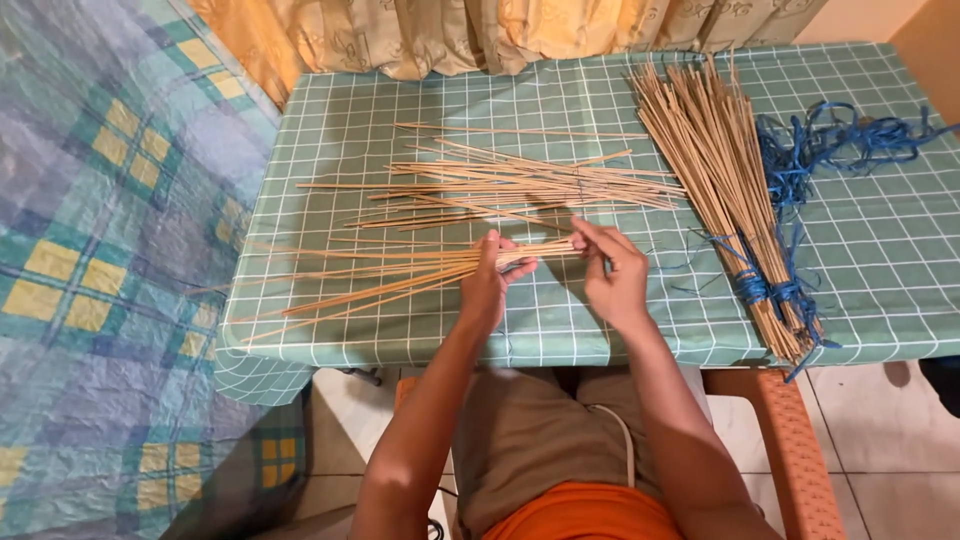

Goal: Organizing and bundling thin bamboo sticks on a table to prepare them for use.

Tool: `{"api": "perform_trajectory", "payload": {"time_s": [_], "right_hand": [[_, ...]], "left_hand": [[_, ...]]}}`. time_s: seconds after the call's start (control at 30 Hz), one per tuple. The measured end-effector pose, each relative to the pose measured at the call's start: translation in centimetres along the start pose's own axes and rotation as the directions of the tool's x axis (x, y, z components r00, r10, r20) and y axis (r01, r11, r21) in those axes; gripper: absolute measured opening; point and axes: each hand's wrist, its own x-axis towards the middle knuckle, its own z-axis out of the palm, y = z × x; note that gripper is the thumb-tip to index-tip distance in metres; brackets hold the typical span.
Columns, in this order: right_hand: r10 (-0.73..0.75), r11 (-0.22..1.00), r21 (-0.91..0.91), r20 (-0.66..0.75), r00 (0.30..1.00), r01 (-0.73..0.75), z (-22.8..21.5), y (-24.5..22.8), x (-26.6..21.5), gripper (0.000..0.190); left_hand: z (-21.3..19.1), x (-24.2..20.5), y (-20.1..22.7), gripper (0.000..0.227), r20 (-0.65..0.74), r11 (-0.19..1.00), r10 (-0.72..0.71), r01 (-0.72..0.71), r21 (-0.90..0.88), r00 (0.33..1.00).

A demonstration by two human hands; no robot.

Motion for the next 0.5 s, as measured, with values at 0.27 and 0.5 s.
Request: {"api": "perform_trajectory", "payload": {"time_s": [0.27,0.5], "right_hand": [[0.157,0.724,-0.685,0.057,0.986,-0.075,-2.5,5.9,-1.8,0.031],[0.249,0.566,-0.806,-0.032,0.968,-0.172,-3.6,9.0,-2.8,0.027]], "left_hand": [[2.1,-3.8,3.7,0.055,-0.067,0.997,0.015,-0.010,0.078,0.998],[1.3,-2.6,2.8,0.056,-0.035,0.995,0.040,-0.037,0.088,0.999]]}}
